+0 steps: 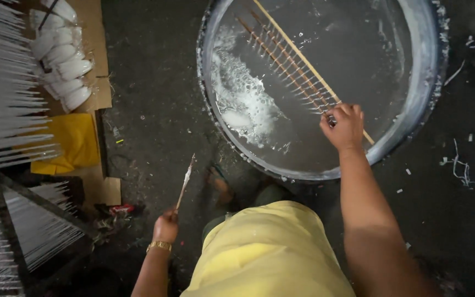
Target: The person repeatedly dips bundles of thin wooden sticks into a bucket of white liquid and then places them onto a drying rack. The process involves moving between the bucket and the rack to coat and arrange the sticks.
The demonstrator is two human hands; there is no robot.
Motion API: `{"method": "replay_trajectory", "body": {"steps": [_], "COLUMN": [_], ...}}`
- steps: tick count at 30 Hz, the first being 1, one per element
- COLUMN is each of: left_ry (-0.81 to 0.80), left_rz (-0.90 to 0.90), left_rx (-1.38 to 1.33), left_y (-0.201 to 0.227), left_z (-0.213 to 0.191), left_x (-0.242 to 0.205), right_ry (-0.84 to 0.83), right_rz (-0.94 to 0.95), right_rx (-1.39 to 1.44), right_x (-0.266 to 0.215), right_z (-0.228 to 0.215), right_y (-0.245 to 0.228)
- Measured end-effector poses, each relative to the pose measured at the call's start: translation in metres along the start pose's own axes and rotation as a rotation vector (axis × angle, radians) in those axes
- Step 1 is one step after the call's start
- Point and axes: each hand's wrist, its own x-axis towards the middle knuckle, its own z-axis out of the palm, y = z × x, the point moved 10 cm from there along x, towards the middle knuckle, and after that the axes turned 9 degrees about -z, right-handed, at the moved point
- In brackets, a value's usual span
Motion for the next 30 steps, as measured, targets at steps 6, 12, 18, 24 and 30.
{"method": "replay_trajectory", "body": {"steps": [6, 12, 18, 24, 30], "left_ry": [-0.007, 0.013, 0.691, 0.131, -0.202], "left_rz": [-0.049, -0.010, 0.840, 0.344, -0.399], "left_rx": [-0.019, 0.060, 0.999, 1.559, -0.508], "left_y": [-0.020, -0.066, -0.032, -0.055, -0.098], "left_z": [-0.020, -0.035, -0.030, -0.030, -0.018], "left_x": [0.001, 0.049, 0.066, 0.094, 0.047], "right_ry": [-0.084, 0.053, 0.070, 0.031, 0.028], "right_rz": [0.063, -0.061, -0.189, -0.167, -0.176], "right_rx": [0.018, -0.186, -0.134, -0.154, -0.184], "right_x": [-0.002, 0.035, 0.081, 0.098, 0.107], "right_z": [0.022, -0.084, -0.214, -0.252, -0.255], "right_y": [0.008, -0.020, -0.046, -0.034, -0.020]}}
